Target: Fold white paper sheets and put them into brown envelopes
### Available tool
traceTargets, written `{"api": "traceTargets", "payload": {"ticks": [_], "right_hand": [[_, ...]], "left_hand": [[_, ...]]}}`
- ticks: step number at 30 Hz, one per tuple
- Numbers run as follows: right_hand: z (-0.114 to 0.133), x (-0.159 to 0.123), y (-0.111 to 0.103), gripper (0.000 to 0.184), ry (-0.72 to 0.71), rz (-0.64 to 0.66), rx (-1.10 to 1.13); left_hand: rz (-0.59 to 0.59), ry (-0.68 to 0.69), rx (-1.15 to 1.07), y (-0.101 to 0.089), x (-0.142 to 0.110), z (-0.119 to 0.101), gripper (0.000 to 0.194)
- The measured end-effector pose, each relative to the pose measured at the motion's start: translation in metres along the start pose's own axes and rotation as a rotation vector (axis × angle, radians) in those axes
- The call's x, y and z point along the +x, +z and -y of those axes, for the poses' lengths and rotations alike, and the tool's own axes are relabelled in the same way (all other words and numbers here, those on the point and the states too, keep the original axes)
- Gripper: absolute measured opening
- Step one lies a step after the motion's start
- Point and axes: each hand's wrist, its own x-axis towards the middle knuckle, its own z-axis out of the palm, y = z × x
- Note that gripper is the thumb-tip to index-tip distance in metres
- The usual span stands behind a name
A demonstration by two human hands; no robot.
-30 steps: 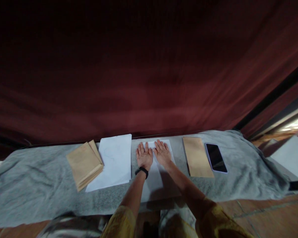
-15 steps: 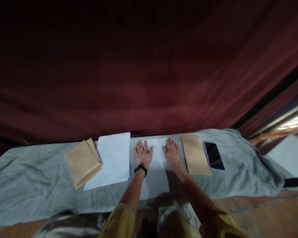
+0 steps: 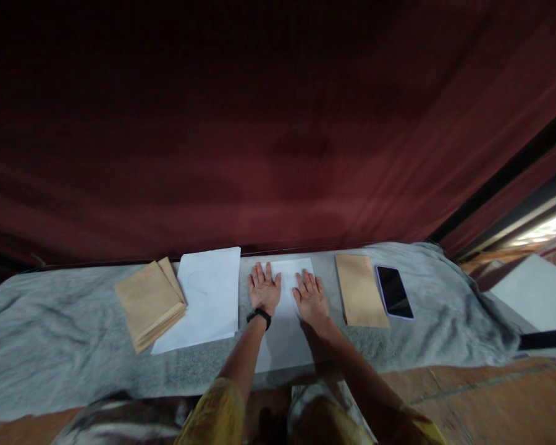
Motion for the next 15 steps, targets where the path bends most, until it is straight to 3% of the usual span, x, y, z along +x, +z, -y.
{"api": "traceTargets", "payload": {"ticks": [5,10,15], "right_hand": [[0.001,0.002,-0.001,0.053,0.012,0.007,0.0],[0.0,0.001,-0.007,0.056,-0.02,0.08,-0.019],[0.0,0.001,-0.008,0.054,-0.018,0.104,-0.027]], "left_hand": [[-0.039,0.016,-0.046,-0.002,-0.003,-0.012,0.059],[0.097,0.279,-0.153,0.001,-0.012,-0.045,0.059],[0.121,0.255,-0.141,0.007,-0.013,-0.044,0.062]]}}
